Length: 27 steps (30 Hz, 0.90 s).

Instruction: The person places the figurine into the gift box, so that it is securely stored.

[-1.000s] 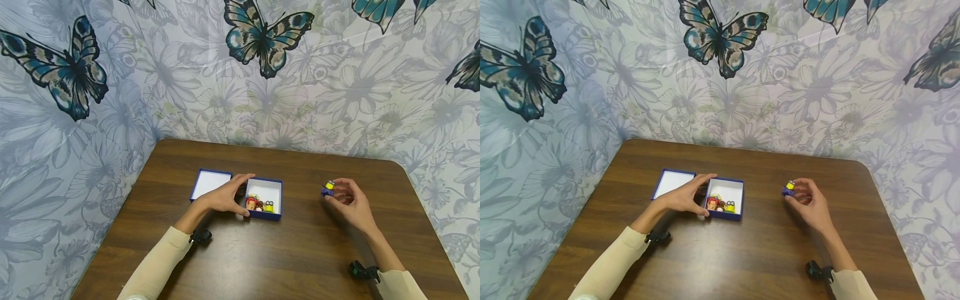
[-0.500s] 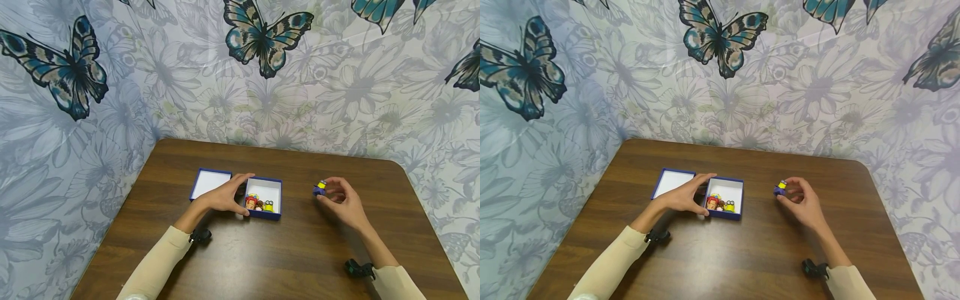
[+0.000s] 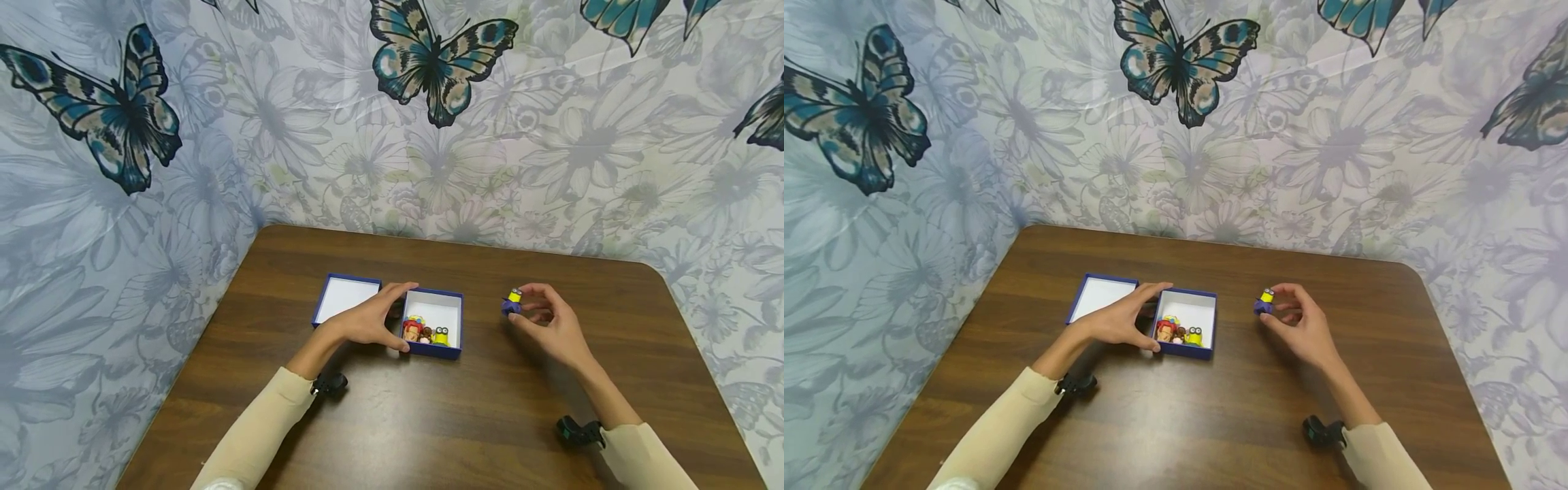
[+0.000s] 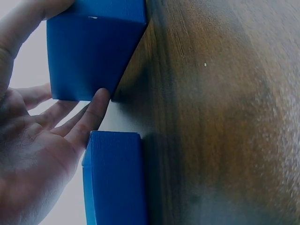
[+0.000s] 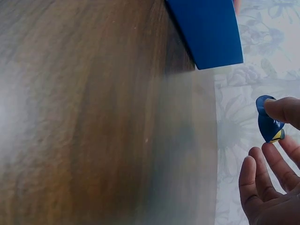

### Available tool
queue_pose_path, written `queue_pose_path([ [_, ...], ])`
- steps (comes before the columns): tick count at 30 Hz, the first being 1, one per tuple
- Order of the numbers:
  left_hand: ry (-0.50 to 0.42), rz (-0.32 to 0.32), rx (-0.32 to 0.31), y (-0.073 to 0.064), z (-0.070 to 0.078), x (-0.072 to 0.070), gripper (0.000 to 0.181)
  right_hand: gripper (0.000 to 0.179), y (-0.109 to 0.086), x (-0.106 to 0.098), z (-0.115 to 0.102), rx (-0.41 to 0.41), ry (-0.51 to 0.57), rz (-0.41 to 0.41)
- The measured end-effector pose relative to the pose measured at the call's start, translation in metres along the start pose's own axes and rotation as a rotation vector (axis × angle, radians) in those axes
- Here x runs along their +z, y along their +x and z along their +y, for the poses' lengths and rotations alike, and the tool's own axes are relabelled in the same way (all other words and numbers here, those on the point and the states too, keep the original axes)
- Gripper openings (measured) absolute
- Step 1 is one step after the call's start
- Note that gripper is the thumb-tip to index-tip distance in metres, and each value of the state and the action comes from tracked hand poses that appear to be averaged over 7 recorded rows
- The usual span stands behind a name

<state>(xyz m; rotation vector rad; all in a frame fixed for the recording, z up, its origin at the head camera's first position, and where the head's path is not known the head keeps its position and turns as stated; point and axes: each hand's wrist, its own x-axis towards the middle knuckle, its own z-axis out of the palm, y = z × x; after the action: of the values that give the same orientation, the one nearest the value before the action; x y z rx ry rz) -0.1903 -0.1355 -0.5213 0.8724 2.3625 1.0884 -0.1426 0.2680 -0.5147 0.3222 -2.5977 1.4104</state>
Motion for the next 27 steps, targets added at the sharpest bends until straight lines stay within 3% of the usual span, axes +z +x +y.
queue_pose_path([
  [9,0.003,0.000,-0.006,0.001,-0.001,0.001,0.123,0.050,0.009,0.009,-0.005,-0.019,-0.001,-0.054],
  [27,0.000,0.000,0.001,0.001,0.001,0.000,0.124,0.050,0.026,0.032,-0.024,-0.008,0.108,-0.152],
])
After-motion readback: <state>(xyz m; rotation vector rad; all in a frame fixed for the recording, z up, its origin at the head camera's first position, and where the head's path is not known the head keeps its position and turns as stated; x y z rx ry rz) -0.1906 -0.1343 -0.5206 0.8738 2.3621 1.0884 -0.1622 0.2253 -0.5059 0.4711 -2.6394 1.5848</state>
